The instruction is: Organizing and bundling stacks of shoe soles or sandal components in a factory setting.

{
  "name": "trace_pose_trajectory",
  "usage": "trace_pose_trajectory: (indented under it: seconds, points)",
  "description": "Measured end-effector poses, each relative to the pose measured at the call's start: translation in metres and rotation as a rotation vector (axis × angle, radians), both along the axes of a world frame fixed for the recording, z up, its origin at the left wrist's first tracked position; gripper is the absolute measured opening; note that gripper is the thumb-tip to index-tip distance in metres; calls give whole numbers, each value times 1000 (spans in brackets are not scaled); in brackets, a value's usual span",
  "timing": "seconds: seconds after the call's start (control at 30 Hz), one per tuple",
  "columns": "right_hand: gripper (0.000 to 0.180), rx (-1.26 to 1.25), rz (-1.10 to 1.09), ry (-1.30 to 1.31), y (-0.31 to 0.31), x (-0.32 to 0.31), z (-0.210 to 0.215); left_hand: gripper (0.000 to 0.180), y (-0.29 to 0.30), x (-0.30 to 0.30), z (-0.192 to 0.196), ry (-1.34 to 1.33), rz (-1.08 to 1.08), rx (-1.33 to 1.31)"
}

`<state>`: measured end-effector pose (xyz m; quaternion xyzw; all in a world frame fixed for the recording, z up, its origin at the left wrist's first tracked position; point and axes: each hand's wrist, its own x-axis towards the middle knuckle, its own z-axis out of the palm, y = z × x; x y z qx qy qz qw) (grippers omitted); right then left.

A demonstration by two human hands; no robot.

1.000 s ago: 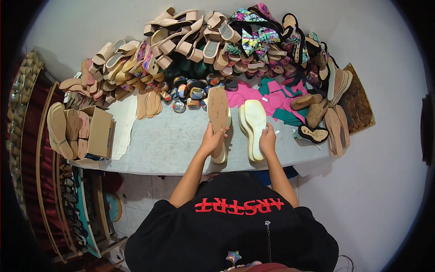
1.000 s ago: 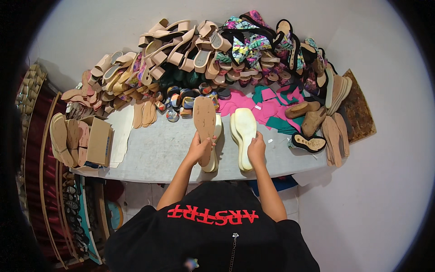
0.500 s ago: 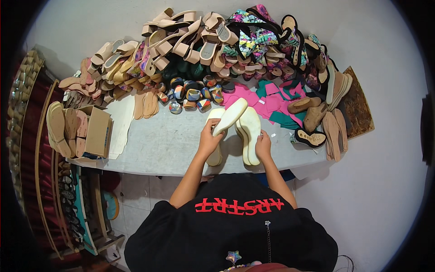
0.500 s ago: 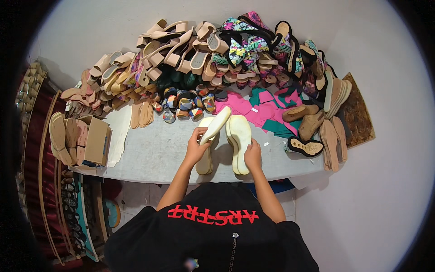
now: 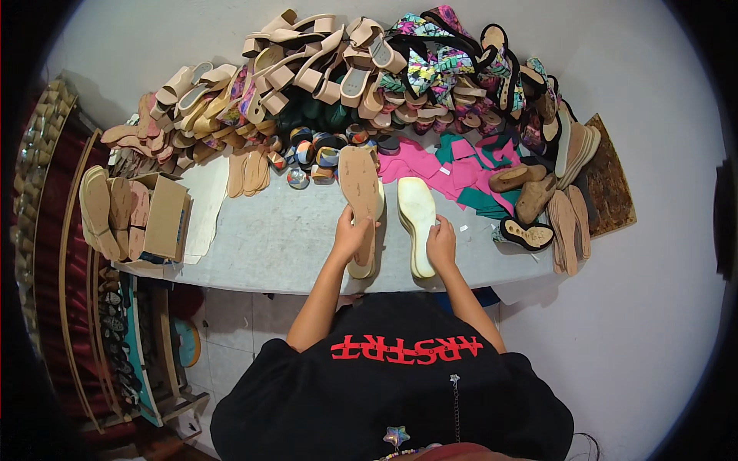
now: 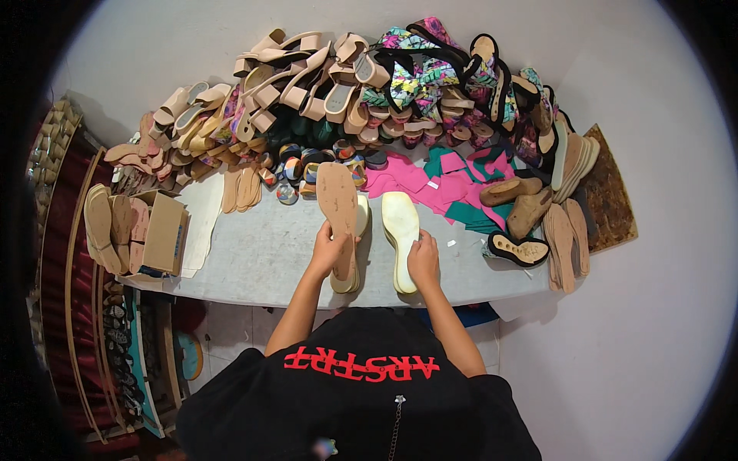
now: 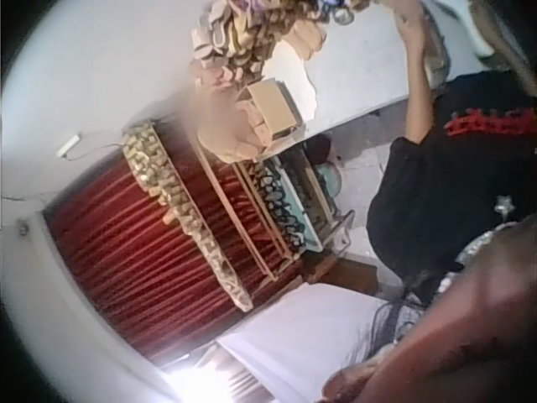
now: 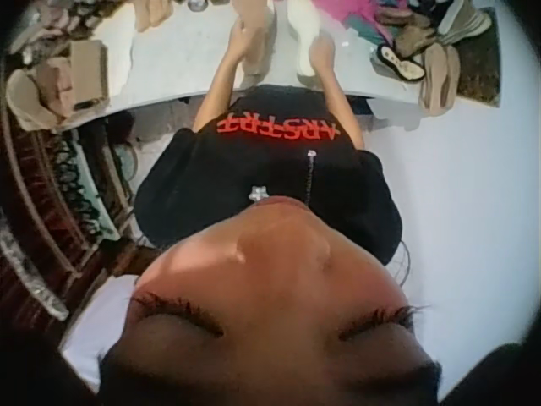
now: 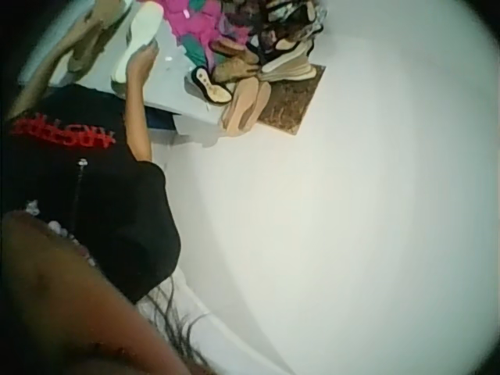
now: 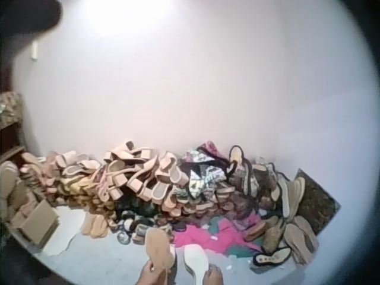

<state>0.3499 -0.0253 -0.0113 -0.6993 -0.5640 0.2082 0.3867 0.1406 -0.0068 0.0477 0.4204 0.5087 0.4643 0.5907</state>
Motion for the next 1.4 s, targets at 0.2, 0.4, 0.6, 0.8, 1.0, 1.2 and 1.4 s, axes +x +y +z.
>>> trace_pose_trajectory:
  seconds: [0.2, 0.4, 0.6, 0.8, 1.0, 1.2, 1.4]
  points:
    - [30, -116, -7, -4, -4, 2, -1, 26, 5, 4, -25, -45, 96, 22]
    - [29, 70, 67, 50, -6, 1, 17, 26, -2, 29, -11, -115, -168, -41]
    - [26, -52, 161, 419, -7, 2, 23, 31, 3, 65, -14, -196, -200, 3]
    - [26, 8, 123, 443, -6, 17, 14, 45, 3, 66, -34, -143, -289, -142]
    - [25, -324, 233, 1054, -11, -1, 39, 54, 0, 67, -16, -333, -348, -148]
    - [23, -239, 412, 699, 2, -7, 49, 49, 1, 47, 6, -241, -122, -124]
    - [20, -167, 308, 567, 6, -13, 50, 42, 4, 2, -12, 80, 152, 12]
